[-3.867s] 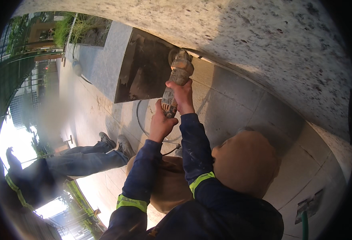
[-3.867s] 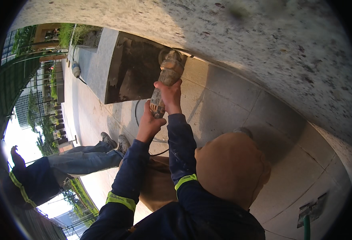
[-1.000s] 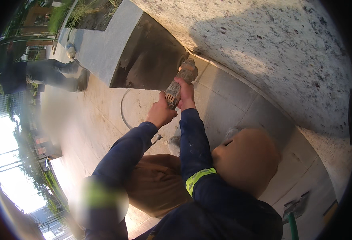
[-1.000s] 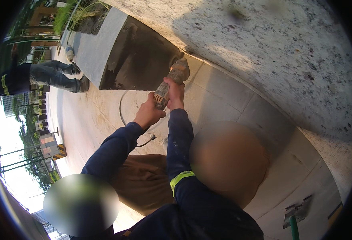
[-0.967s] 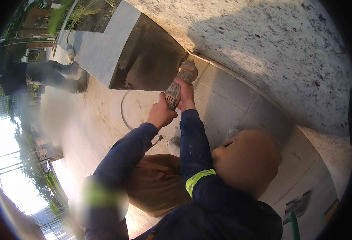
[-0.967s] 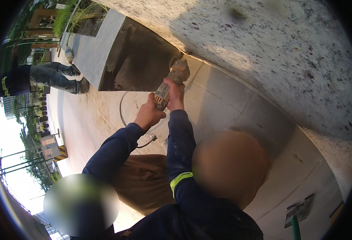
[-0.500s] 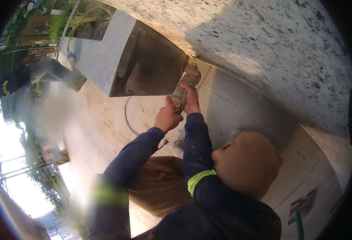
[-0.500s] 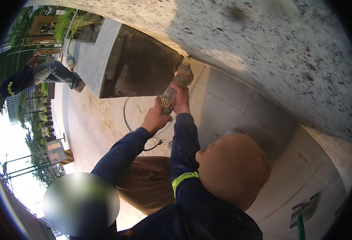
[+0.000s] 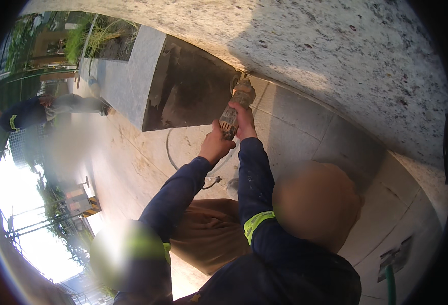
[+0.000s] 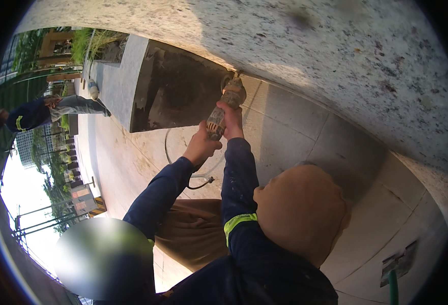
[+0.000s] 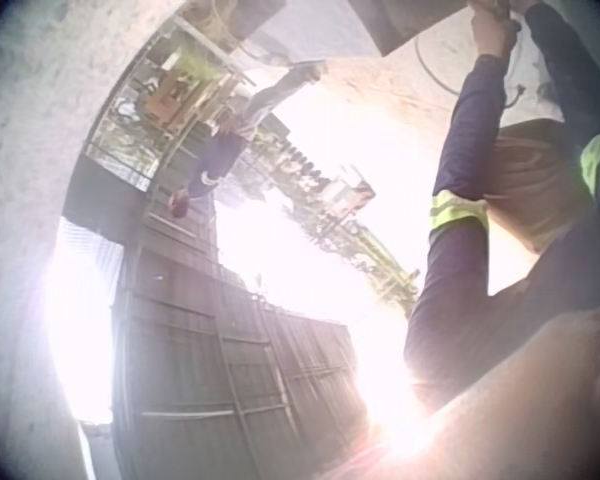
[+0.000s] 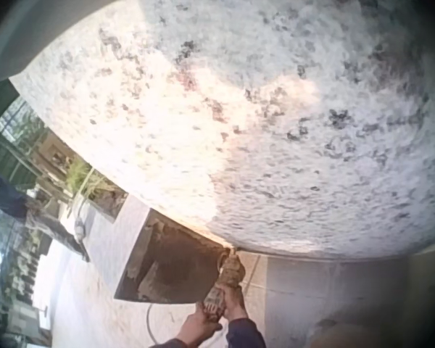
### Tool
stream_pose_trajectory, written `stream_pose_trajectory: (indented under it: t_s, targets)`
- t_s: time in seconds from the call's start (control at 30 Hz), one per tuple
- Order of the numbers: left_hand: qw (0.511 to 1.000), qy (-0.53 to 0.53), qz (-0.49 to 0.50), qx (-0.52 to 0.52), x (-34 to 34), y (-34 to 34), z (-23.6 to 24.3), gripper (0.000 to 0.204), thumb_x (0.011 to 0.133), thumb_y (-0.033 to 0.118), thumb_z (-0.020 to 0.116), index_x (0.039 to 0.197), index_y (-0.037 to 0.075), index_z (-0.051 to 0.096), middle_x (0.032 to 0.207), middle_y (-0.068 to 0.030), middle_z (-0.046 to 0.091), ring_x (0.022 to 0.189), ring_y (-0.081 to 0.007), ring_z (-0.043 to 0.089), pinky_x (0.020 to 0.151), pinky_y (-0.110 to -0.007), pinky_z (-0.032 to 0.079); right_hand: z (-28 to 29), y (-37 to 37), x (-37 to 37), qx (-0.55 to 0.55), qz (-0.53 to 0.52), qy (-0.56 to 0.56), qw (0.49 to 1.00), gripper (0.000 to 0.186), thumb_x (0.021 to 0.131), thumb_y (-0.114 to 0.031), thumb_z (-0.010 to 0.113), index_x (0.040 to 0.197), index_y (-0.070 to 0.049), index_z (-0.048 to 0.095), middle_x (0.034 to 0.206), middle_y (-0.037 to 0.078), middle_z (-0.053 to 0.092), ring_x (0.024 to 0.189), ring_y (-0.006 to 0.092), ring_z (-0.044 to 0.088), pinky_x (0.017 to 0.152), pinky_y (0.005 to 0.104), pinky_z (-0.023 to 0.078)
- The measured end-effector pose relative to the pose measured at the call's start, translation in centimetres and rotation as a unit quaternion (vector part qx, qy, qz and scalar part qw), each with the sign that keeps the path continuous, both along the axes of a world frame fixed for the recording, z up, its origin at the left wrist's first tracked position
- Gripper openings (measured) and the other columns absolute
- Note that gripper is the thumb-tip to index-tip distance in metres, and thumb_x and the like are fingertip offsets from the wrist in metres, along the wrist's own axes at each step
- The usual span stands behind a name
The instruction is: The person uses a handheld angle grinder to grind the edge of a concrete structure. The person holds the tool with both hands and moves it along the corner of the concrete, generating dust.
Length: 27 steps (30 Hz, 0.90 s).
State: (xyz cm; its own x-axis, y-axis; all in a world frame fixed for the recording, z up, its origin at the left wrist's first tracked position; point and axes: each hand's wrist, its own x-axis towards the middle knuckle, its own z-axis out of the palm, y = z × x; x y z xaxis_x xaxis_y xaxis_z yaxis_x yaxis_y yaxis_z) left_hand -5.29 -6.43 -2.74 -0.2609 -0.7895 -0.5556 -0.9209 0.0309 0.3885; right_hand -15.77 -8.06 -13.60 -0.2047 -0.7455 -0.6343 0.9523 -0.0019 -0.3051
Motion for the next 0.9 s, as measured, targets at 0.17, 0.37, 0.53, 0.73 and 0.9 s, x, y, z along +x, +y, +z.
stream_pose_trajectory:
  t_s: [0.17, 0.37, 0.53, 0.73, 0.9]
  targets:
    - [0.999, -0.018, -0.005, -0.031, -0.2, 0.6, -0.1, 0.092, 0.068, 0.016, 0.073, 0.145, 0.004, 0.024, 0.103, -0.0296, 0.065, 0.094, -0.0432, 0.066, 0.077, -0.044, 0.053, -0.4, 0.1, 0.2, 0.004, 0.003, -0.01, 1.0, 0.037, 0.076, -0.015, 0.076, 0.105, 0.001, 0.058, 0.087, 0.008, 0.063, 0.071, 0.0205, 0.065, 0.065, 0.0371, 0.054]
    - [0.998, -0.033, -0.025, -0.045, -0.1, 1.5, -0.1, 0.096, 0.068, 0.017, 0.073, 0.146, 0.003, 0.018, 0.104, -0.0328, 0.065, 0.099, -0.0488, 0.063, 0.084, -0.049, 0.052, -0.8, 1.0, 0.6, -0.02, 0.02, -0.001, 1.0, 0.041, 0.08, -0.019, 0.072, 0.112, 0.0, 0.054, 0.091, 0.01, 0.064, 0.076, 0.023, 0.067, 0.068, 0.039, 0.058]
    - [0.996, -0.035, -0.064, -0.06, 1.5, 1.3, -0.5, 0.099, 0.068, 0.015, 0.072, 0.146, 0.001, 0.013, 0.096, -0.0318, 0.065, 0.094, -0.0493, 0.064, 0.082, -0.052, 0.052, -1.9, 0.9, 2.2, -0.05, -0.008, -0.022, 0.998, 0.042, 0.083, -0.018, 0.067, 0.118, -0.005, 0.049, 0.095, 0.013, 0.063, 0.08, 0.0282, 0.069, 0.071, 0.0427, 0.06]
    - [0.995, -0.028, -0.068, -0.064, 3.8, 2.6, -2.3, 0.1, 0.069, 0.014, 0.071, 0.148, 0.001, 0.011, 0.101, -0.0315, 0.064, 0.095, -0.0477, 0.064, 0.081, -0.052, 0.052, -4.4, 2.0, 3.5, -0.042, 0.028, -0.026, 0.998, 0.058, 0.081, -0.018, 0.074, 0.128, -0.007, 0.04, 0.111, 0.011, 0.056, 0.097, 0.0248, 0.063, 0.079, 0.0418, 0.057]
    - [0.997, 0.007, -0.037, -0.072, 5.3, 4.0, -5.1, 0.101, 0.069, 0.016, 0.071, 0.149, 0.002, 0.011, 0.109, -0.0304, 0.063, 0.098, -0.0475, 0.063, 0.083, -0.052, 0.051, -4.2, 2.5, 4.0, -0.001, 0.039, 0.001, 0.999, 0.059, 0.08, -0.017, 0.077, 0.126, -0.007, 0.042, 0.111, 0.009, 0.056, 0.096, 0.0231, 0.062, 0.08, 0.0404, 0.056]
